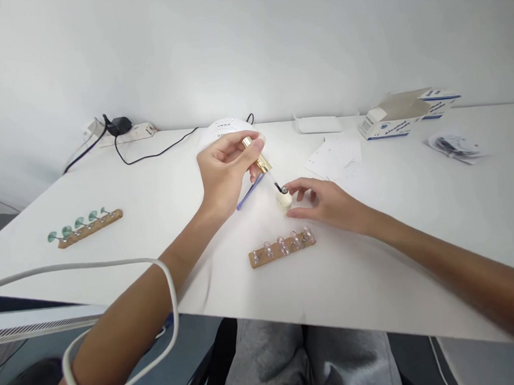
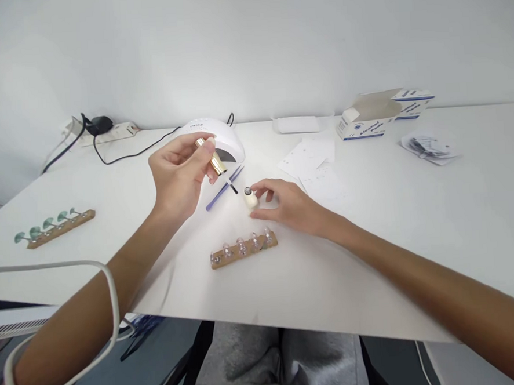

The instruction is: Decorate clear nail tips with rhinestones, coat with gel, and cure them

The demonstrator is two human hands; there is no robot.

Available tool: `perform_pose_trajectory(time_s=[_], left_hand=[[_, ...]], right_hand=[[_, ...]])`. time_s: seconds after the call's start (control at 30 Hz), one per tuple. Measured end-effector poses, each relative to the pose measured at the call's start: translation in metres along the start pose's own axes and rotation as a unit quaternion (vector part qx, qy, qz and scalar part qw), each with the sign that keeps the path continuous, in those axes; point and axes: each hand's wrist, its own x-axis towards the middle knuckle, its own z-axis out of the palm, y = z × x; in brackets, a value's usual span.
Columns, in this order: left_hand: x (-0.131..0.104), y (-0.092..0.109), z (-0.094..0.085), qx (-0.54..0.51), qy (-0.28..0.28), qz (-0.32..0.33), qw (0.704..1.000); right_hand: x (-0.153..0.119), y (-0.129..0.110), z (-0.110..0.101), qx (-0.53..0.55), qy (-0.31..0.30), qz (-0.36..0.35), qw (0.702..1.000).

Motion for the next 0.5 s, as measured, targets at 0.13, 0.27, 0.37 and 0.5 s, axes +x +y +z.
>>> perform_pose_trajectory(time_s=[0.13, 0.27, 0.37, 0.5], left_hand=[[-0.001, 0.002, 0.000, -0.015, -0.001, -0.016, 1.000], [-0.003, 0.004, 0.001, -0.019, -0.006, -0.029, 0.999], [-0.004, 0.006, 0.002, -0.004, -0.011, -0.034, 0.999], [-0.007, 0.008, 0.003, 0.003, -0.020, -0.046, 0.999]], right_hand=[[0.012, -0.003, 0.008, -0.007, 0.039, 0.007, 0.999], [0.018, -0.002, 0.003, 0.001, -0.019, 0.008, 1.000], [0.018, -0.001, -0.003, 0.009, -0.049, 0.008, 0.999], [0.009, 0.001, -0.023, 0.005, -0.111, -0.008, 0.994]])
